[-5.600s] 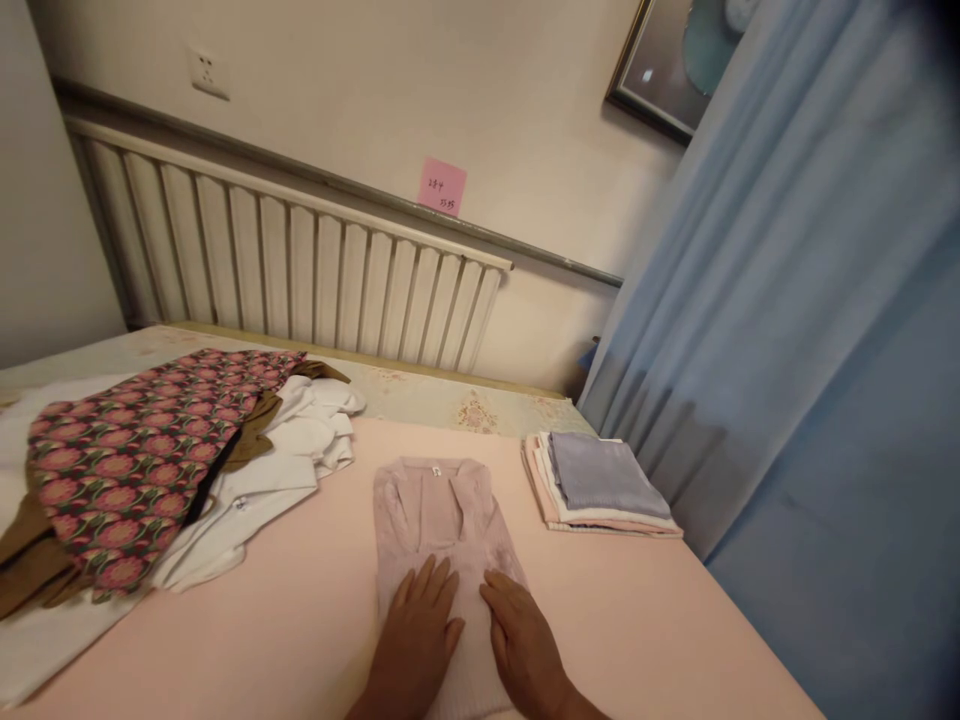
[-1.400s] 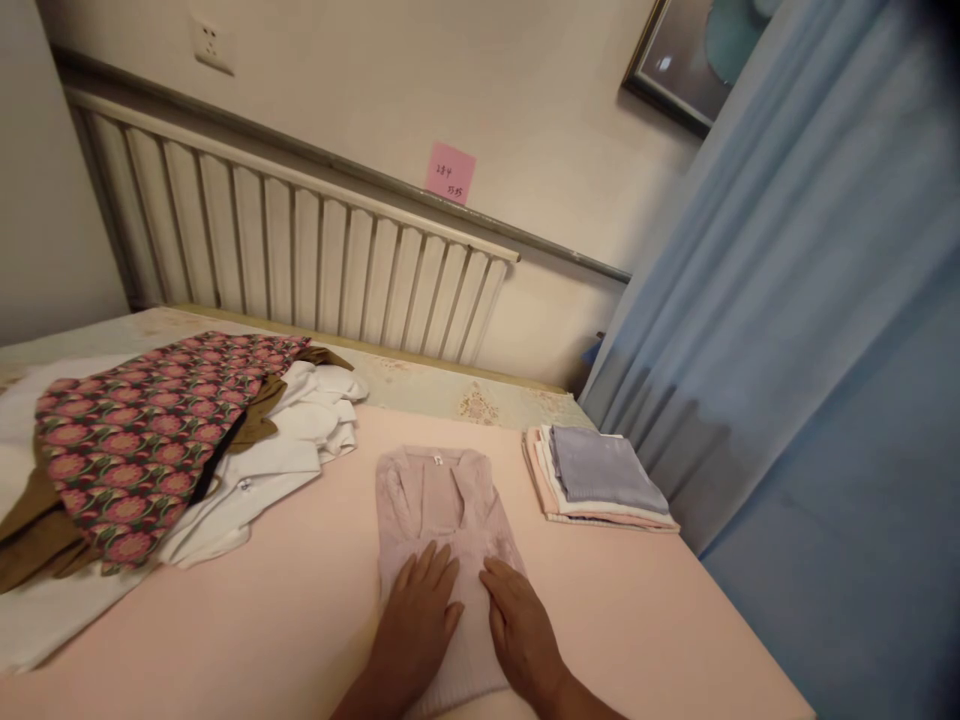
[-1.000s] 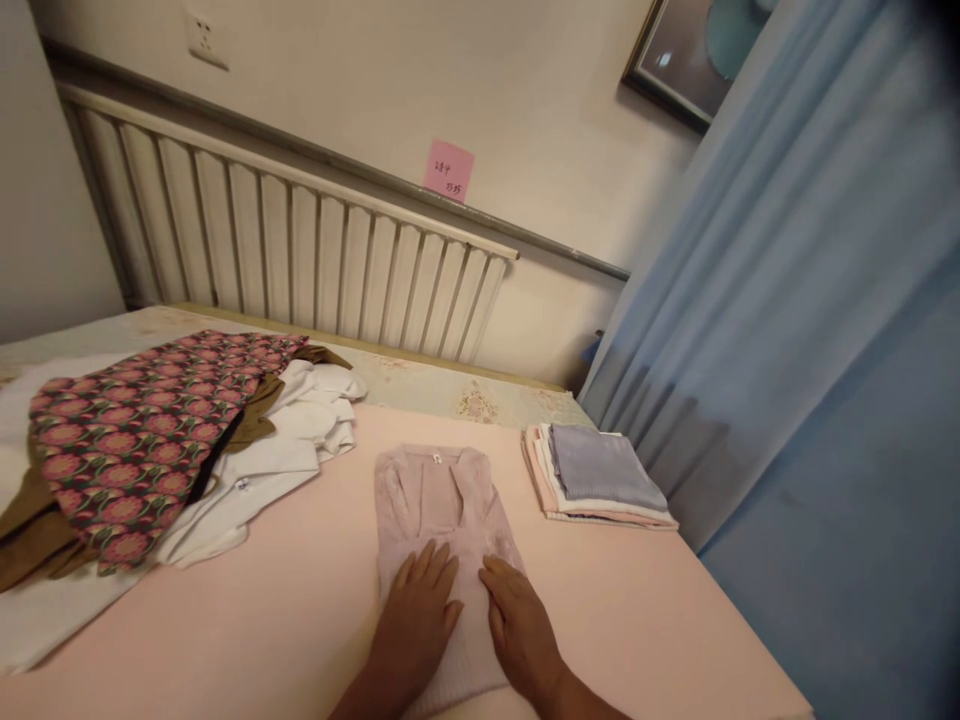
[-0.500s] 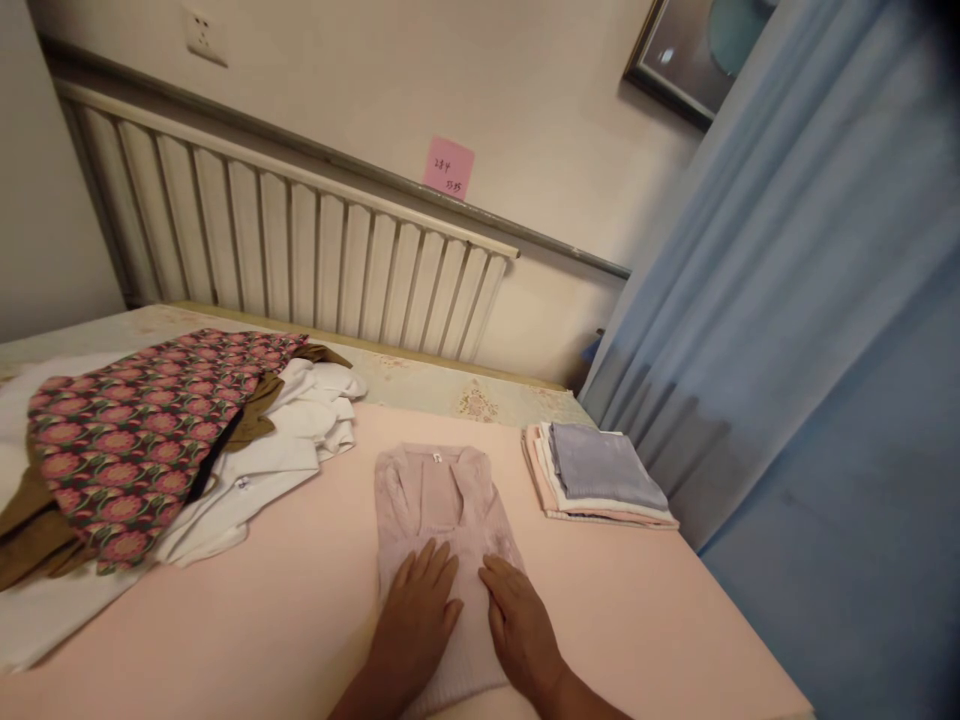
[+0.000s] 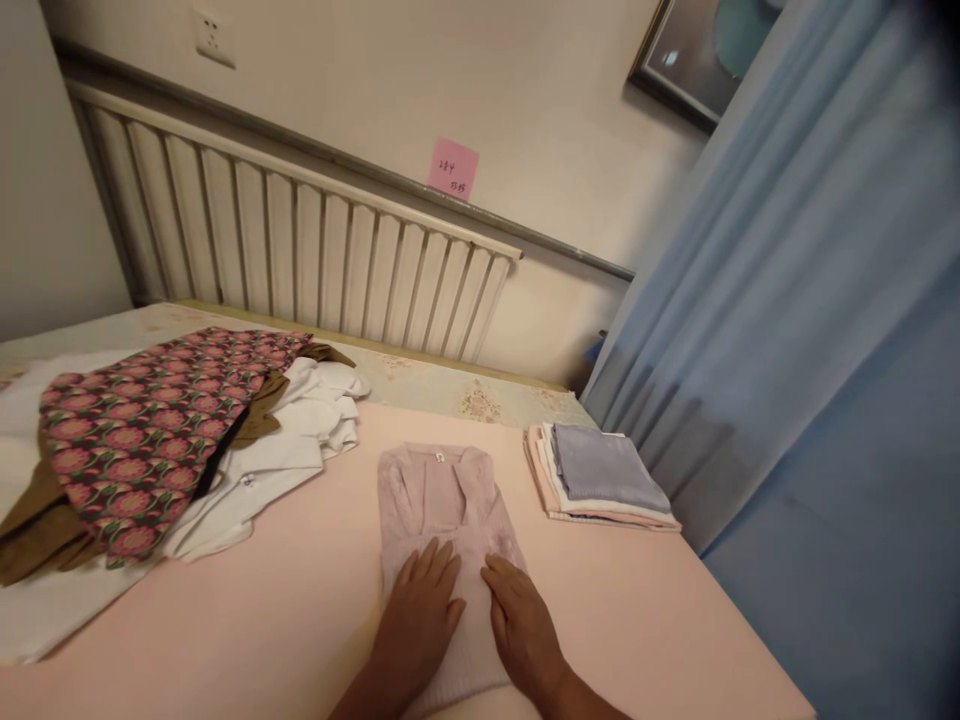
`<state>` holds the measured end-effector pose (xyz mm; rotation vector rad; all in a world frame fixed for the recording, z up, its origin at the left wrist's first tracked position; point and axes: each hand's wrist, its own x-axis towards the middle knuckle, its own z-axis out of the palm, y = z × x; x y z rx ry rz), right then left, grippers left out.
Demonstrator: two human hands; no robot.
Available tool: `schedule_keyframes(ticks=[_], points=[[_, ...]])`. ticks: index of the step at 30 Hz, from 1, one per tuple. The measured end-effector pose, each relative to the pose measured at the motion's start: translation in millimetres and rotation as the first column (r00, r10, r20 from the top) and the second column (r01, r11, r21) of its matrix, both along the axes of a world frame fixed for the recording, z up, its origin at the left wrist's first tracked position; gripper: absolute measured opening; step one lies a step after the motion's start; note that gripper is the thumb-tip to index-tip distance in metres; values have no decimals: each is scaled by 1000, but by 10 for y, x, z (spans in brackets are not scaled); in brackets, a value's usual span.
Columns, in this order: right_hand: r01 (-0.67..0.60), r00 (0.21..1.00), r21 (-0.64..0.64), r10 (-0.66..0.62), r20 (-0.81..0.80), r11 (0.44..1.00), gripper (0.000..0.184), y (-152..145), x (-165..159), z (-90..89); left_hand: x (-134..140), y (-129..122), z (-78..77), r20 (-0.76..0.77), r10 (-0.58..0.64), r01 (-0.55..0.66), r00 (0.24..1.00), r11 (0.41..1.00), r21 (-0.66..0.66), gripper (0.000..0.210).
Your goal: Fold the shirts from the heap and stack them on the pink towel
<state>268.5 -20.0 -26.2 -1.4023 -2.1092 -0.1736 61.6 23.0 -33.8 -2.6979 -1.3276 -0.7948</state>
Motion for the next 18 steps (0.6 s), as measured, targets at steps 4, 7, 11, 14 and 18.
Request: schedule_keyframes(ticks=[4, 7, 11, 14, 18], points=[[6, 1000, 2, -6, 18, 1000, 48, -1, -4, 6, -3, -7, 4, 0, 2, -2, 1000, 1000, -1, 45], [8, 1000, -2, -8, 28, 1000, 49, -3, -6, 14, -7, -9, 5, 5, -4, 4, 1000, 1000, -3, 45], [-1, 999, 6, 0, 34, 1000, 50, -3, 1, 6, -12, -9, 13, 7, -8, 8, 1000, 1000, -6, 44], [0, 999, 22, 0, 32, 1000, 50, -3, 7, -7, -12, -6, 12, 7, -7, 7, 1000, 1000, -14, 45], [5, 999, 30, -6, 31, 1000, 50, -2, 3, 5, -7, 0, 0, 2, -11, 11, 1000, 999, -38, 46]])
